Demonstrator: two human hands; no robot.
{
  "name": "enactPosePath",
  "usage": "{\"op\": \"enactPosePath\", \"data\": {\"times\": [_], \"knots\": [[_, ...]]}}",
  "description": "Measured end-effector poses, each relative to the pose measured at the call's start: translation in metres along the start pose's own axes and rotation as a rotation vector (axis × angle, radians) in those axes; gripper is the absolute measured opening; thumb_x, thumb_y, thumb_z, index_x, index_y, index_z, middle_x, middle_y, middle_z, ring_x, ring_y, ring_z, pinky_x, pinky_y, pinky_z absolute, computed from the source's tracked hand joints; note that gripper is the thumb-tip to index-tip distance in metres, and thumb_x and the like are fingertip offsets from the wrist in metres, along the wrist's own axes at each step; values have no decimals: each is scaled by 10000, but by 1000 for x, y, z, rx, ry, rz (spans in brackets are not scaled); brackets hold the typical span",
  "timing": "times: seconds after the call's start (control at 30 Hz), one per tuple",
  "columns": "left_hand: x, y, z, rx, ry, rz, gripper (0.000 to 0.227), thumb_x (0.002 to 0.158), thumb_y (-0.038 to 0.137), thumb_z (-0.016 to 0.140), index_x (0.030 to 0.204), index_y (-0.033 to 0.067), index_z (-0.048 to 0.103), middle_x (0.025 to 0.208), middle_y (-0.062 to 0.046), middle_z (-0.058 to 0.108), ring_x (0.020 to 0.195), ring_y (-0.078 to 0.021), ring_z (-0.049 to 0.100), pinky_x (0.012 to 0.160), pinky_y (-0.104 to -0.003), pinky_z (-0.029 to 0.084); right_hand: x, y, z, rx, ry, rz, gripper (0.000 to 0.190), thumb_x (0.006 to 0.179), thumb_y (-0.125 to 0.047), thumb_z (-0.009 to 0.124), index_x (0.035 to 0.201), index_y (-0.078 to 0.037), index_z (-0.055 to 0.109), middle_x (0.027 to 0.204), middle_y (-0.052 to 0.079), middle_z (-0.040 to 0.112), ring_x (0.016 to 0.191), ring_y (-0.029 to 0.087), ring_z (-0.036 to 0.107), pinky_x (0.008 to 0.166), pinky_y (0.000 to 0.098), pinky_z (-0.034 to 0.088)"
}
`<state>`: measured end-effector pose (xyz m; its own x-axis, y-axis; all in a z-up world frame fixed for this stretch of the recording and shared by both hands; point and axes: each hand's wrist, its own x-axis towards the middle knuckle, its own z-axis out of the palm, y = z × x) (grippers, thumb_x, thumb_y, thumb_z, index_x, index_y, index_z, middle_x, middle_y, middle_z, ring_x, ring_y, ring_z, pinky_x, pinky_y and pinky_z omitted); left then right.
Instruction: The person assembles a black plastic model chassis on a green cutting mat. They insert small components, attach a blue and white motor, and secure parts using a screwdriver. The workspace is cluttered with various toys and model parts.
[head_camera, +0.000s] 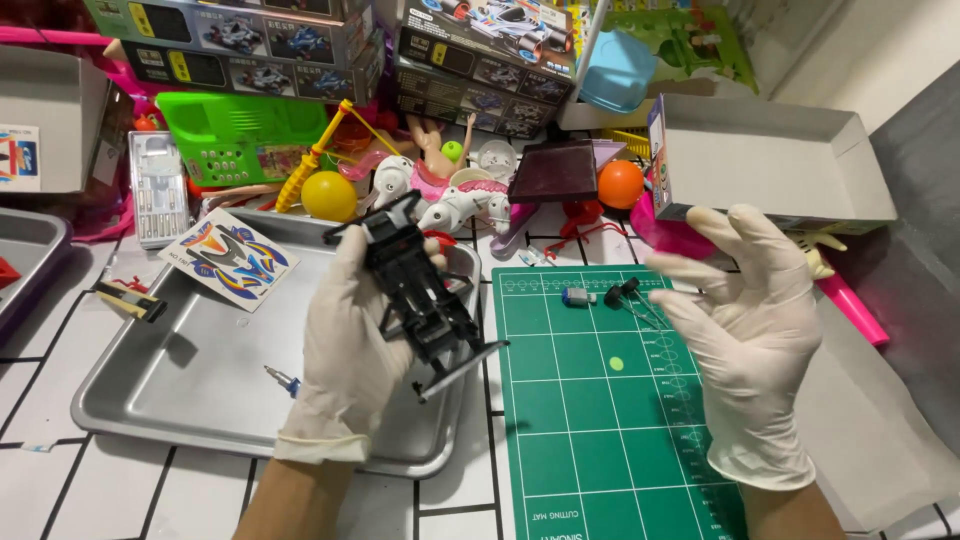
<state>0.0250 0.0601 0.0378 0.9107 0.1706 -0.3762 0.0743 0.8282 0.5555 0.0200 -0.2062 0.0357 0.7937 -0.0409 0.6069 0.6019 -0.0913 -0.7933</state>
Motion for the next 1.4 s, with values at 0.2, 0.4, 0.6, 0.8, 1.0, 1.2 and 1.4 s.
{"op": "enactPosePath", "data": {"times": [0.2,0.4,0.6,0.8,1.0,1.2,1.4], "knots": [[28,50,-23,-36,-84,148,466,1041,425,470,1189,23,653,979,-177,719,857,-275,695,806,-426,577,2,24,-8,-70,62,10,453,949,134,681,1372,48,545,1026,224,701,887,277,747,796,317,655],[67,64,-99,952,-146,1013,956,719,-48,749,1534,-101,253,1569,-238,394,1480,-316,420,1241,-357,332,-1,26,-7,-148,63,78,226,1068,2,643,1291,32,635,861,149,675,548,166,620,464,192,481],[52,87,-111,1354,211,1070,978,679,-67,789,1538,-75,322,1521,-219,495,1414,-348,474,1205,-344,338,-5,38,3,-268,-33,-4,273,1135,61,514,1391,142,566,1106,266,685,866,312,694,801,310,560],[60,94,-121,1297,199,1128,940,658,-197,702,1513,-136,315,1514,-276,474,1441,-396,433,1222,-365,341,3,-12,21,-535,-267,-134,258,1004,86,626,1257,88,676,1169,201,724,1130,266,696,1044,342,559],[72,94,-137,1208,226,1118,907,710,-187,611,1548,-82,281,1560,-236,406,1470,-357,399,1219,-332,341,26,-16,32,-588,-554,-443,299,840,11,766,1137,5,730,1140,141,757,1042,224,747,1067,329,592],[36,118,-72,-157,52,329,452,1033,416,449,1143,50,691,991,-150,751,875,-239,733,814,-404,637,44,10,82,-609,-917,-483,238,838,-204,799,1074,-216,782,806,-20,742,675,146,670,681,314,541],[36,119,-72,-215,-11,331,441,1008,429,495,1123,45,677,981,-153,747,858,-254,742,801,-426,647,31,39,147,-926,-1192,-308,221,803,-103,782,1022,-78,758,957,177,766,924,407,734,852,543,579]]}}
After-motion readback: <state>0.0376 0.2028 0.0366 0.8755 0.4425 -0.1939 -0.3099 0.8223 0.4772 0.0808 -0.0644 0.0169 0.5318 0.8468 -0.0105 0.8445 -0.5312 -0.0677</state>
